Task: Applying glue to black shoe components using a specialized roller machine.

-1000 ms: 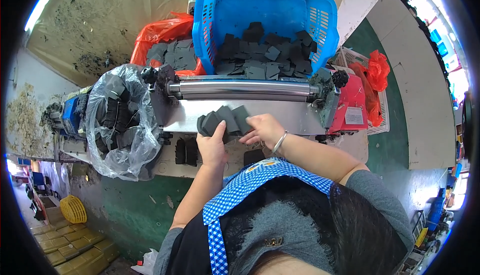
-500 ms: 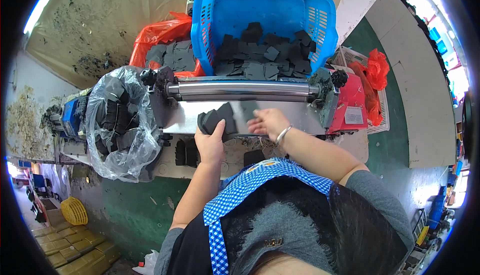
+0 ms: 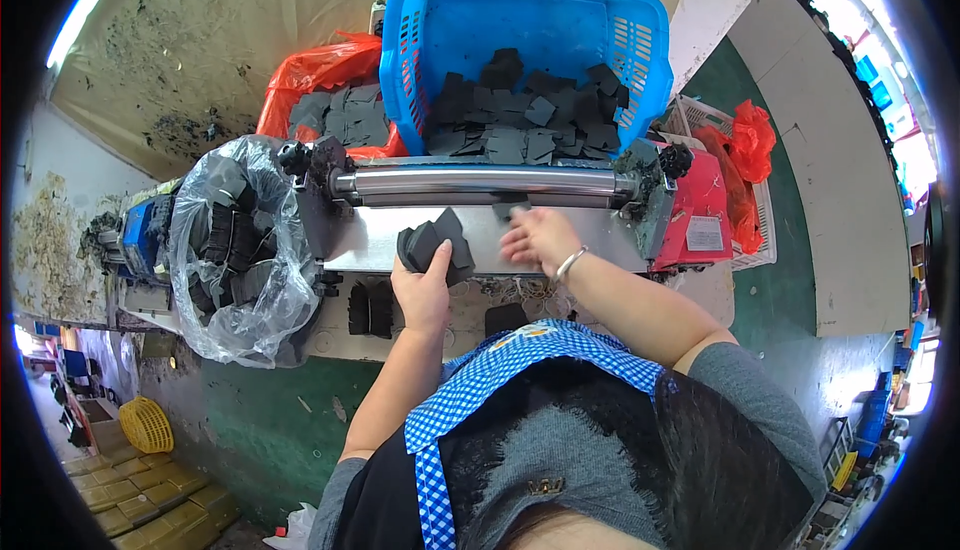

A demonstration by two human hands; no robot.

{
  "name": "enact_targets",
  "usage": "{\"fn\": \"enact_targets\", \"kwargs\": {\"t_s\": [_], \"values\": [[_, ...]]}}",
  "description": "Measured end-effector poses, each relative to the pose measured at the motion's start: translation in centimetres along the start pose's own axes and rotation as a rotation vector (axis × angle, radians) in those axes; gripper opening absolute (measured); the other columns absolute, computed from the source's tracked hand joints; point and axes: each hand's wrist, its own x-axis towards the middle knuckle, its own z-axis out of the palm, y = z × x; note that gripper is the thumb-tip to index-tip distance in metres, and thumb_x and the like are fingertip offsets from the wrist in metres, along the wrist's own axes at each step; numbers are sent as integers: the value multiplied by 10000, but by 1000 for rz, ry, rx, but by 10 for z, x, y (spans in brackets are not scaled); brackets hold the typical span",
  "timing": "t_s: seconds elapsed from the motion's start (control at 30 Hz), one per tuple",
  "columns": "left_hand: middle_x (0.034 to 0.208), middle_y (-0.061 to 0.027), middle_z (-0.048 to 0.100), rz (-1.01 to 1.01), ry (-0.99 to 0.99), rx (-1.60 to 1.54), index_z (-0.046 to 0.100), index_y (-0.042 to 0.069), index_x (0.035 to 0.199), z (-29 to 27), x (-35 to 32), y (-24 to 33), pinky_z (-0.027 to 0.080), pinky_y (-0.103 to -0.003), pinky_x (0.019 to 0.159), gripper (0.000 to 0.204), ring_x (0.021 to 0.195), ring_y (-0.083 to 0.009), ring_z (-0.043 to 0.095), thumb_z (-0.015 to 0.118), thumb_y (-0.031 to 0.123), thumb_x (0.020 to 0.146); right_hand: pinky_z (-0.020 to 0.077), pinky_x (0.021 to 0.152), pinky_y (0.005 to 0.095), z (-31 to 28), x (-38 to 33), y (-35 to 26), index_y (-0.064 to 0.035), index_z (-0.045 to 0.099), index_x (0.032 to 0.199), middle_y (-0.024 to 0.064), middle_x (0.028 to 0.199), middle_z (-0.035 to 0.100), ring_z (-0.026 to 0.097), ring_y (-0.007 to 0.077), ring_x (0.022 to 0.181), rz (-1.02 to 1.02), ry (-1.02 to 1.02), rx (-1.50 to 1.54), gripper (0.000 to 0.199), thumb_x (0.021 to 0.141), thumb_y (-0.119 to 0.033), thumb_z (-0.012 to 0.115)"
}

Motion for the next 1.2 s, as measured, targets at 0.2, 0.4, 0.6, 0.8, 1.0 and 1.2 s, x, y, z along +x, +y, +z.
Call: {"fn": "enact_targets", "kwargs": {"t_s": [0.2, 0.4, 0.6, 0.8, 1.0, 1.2], "values": [[941, -55, 612, -102, -39, -136, 575, -6, 1002, 7, -3, 8, 471, -251, 754, 228, 828, -127, 583, 651, 15, 788, 463, 424, 200, 2, -6, 11, -29, 554, 930, 62, 765, 601, 576, 123, 466, 73, -402, -287, 351, 842, -363, 616], [918, -60, 611, -216, -131, -230, 579, -9, 991, -3, 2, 20, 483, -267, 730, 211, 803, -144, 593, 646, 33, 795, 412, 388, 178, -15, 6, 10, -54, 531, 849, 11, 619, 556, 524, 75, 451, 226, -542, -76, 228, 853, -262, 623], [888, -47, 597, -231, 4, -100, 577, 12, 989, -14, 5, 16, 480, -259, 691, 189, 769, -126, 573, 622, 118, 838, 463, 464, 194, -13, 6, 4, -61, 543, 827, 34, 684, 577, 565, 85, 558, 66, 38, 38, 174, 906, -216, 535], [889, -49, 588, -230, -95, 116, 553, -10, 1031, 3, -1, 4, 468, -240, 664, 263, 770, -99, 550, 616, 174, 855, 500, 618, 254, 13, -24, 23, -1, 570, 980, 95, 880, 590, 607, 153, 697, -928, -434, -819, 248, 776, -101, 670], [954, -91, 628, -327, -262, -138, 586, -8, 1031, -4, -10, 17, 527, -288, 677, 214, 836, -160, 623, 608, 96, 846, 489, 616, 281, 9, -24, 20, 4, 628, 942, 96, 882, 593, 598, 177, 657, -895, -247, -736, 248, 747, -142, 676], [873, -73, 646, -306, -96, -57, 625, 1, 952, -4, -11, 16, 527, -253, 588, 172, 722, -135, 630, 659, 46, 789, 492, 633, 276, 7, -25, 29, -6, 628, 1019, 97, 926, 593, 602, 180, 689, -913, -285, -774, 316, 758, -176, 679]]}}
